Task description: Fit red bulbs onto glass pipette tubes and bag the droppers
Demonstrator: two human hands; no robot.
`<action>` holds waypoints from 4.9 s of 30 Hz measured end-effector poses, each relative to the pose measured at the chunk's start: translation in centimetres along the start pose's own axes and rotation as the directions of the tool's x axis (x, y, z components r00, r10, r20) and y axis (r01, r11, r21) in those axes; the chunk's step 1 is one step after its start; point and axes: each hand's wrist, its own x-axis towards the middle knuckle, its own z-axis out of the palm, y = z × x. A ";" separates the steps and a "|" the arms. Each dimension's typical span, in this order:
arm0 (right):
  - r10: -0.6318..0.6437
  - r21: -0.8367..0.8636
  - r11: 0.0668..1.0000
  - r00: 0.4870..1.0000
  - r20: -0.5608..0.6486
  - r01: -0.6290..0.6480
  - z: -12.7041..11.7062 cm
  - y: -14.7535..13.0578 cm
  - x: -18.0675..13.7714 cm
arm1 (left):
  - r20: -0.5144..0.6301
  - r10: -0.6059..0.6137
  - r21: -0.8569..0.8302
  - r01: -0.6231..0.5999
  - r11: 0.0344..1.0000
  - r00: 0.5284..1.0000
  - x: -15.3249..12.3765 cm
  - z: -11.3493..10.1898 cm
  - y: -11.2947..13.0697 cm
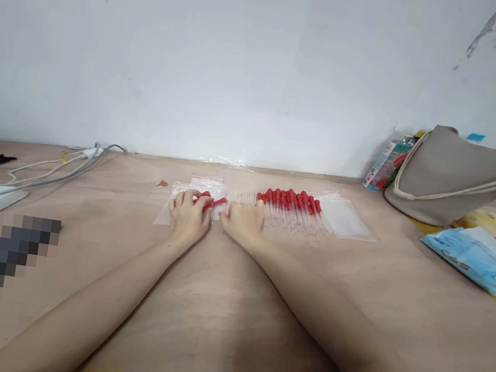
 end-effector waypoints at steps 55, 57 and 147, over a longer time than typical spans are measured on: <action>-0.192 0.403 0.890 0.977 -0.090 0.212 -2.8 7.9 -8.7 | 0.354 0.205 -0.849 0.221 0.480 0.913 -3.4 -0.9 4.1; -0.215 0.392 0.891 0.973 -0.079 0.228 -2.9 7.9 -8.7 | 0.300 0.226 -0.829 0.137 0.542 0.927 -3.3 -1.1 4.0; 0.249 -0.124 0.963 0.965 0.077 -0.239 -0.8 5.8 2.1 | 0.221 0.414 -0.572 -0.227 0.789 0.883 -2.7 -0.9 4.5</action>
